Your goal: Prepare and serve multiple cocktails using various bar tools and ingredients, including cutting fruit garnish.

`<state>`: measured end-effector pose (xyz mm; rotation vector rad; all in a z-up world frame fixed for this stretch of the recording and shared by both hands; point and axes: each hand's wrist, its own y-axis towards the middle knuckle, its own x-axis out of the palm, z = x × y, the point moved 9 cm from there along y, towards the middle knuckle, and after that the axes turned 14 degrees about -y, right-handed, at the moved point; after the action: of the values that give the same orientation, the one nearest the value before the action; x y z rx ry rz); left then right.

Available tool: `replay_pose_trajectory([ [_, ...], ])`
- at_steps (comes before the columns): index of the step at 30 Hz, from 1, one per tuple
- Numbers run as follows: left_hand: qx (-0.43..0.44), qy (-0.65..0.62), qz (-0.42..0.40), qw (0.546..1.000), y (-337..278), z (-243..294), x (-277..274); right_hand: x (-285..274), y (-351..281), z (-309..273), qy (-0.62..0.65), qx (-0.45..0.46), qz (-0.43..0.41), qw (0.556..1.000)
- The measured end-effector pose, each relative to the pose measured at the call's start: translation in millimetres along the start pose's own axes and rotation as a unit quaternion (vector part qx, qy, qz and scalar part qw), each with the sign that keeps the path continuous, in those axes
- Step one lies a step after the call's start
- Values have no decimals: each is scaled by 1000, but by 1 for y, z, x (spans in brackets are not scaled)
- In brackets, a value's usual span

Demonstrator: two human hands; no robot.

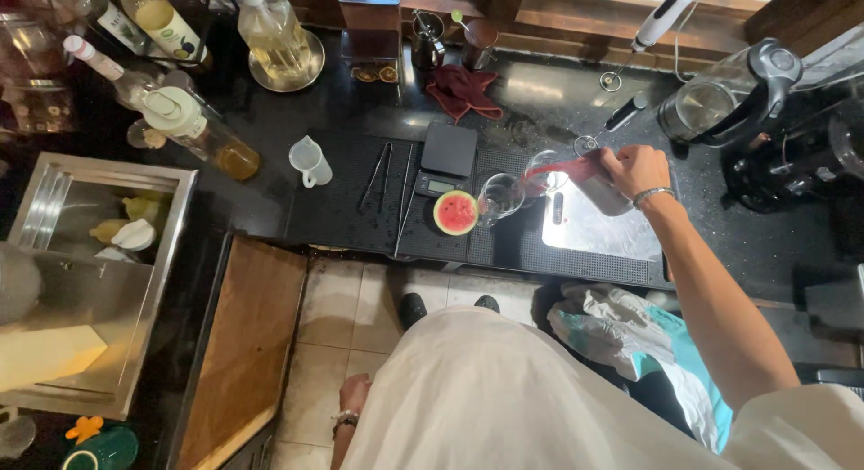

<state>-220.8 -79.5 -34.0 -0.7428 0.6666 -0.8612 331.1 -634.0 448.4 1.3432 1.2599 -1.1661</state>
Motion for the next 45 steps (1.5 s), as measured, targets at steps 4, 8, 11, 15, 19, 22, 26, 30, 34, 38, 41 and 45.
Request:
replay_pose_trajectory([
  [4,-66,-170,-16,983,-8,13,12,-1,-1,-2,-21,14,-11,1000],
  [8,-66,-195,-16,979,-7,26,10,1,1,1,-42,7,-7,999],
  [11,-105,-184,-2,977,-11,30,5,2,4,5,-37,-2,4,999],
  [15,-105,-130,-4,986,-10,30,1,1,6,8,-37,3,11,999],
  [19,-114,-197,4,974,-1,7,2,0,10,7,-44,2,9,999],
  [22,-63,-170,2,983,7,0,-1,0,10,7,-38,3,7,999],
  [26,-53,-201,5,978,9,-3,3,-8,2,1,0,17,-1,1000],
  [30,-51,-201,-4,978,1,3,5,20,7,29,32,19,46,998],
  [34,-63,-159,2,985,-14,19,6,39,-9,51,237,143,8,961],
  [38,-70,-173,10,982,-18,21,5,28,-24,29,381,146,-20,913],
  [41,-79,-183,6,980,-22,23,8,38,-25,19,344,51,-61,936],
  [45,-82,-205,-6,975,-6,12,15,-2,-39,-50,191,-46,-50,979],
])
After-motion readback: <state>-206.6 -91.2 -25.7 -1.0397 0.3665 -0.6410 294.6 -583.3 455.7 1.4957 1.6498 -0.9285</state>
